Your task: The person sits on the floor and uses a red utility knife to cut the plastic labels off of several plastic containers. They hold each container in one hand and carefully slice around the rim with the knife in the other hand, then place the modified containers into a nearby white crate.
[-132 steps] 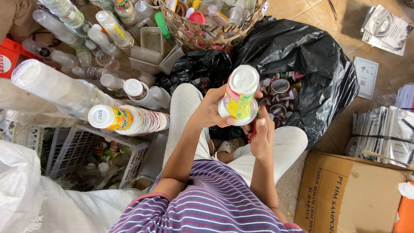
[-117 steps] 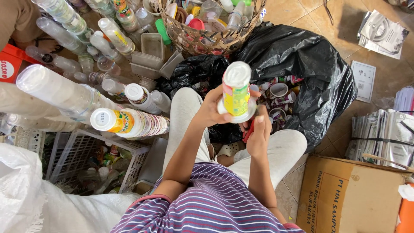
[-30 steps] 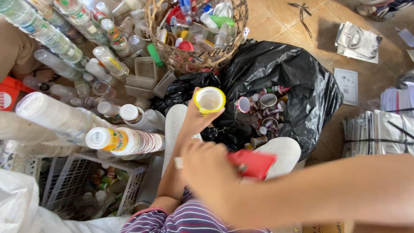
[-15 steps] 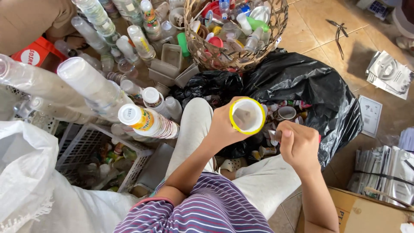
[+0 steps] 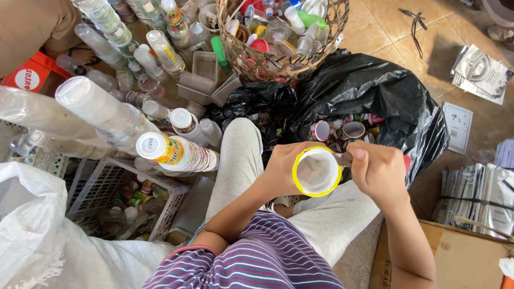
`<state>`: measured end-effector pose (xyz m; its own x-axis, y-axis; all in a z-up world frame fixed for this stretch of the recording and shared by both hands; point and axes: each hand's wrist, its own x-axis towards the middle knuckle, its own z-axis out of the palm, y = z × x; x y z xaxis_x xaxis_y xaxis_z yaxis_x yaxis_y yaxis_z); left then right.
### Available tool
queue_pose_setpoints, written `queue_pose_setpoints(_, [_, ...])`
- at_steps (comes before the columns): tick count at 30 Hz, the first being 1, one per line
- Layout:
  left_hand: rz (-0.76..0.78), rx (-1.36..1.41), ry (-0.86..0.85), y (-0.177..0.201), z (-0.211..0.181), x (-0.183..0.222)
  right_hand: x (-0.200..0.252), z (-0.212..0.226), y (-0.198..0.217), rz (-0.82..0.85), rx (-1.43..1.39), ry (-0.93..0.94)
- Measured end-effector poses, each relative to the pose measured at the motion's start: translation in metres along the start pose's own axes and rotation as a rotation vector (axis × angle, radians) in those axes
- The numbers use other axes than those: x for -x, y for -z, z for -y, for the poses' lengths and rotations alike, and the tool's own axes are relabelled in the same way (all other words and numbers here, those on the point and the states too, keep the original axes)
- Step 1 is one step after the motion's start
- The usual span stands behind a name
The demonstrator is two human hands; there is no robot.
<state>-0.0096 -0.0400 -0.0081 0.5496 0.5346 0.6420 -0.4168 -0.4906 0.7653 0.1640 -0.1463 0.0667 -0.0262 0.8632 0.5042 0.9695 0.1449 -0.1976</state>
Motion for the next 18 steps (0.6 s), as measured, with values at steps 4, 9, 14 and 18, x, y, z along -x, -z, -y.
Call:
queue_pose_setpoints(4, [-0.010,0.005,0.030,0.002,0.006,-0.002,0.007,0.003,-0.006,0.030,-0.078,-0.023])
queue_pose_setpoints(9, [0.007,-0.033,0.005,0.001,0.005,0.002,0.001,0.002,-0.004,0.017,-0.040,-0.017])
queue_pose_setpoints(14, [0.006,-0.164,-0.050,0.011,0.005,-0.003,-0.001,0.011,-0.004,0.039,-0.088,0.048])
queue_pose_setpoints(18, [0.015,-0.195,-0.060,0.015,0.012,-0.002,-0.002,0.012,-0.006,0.040,-0.102,0.033])
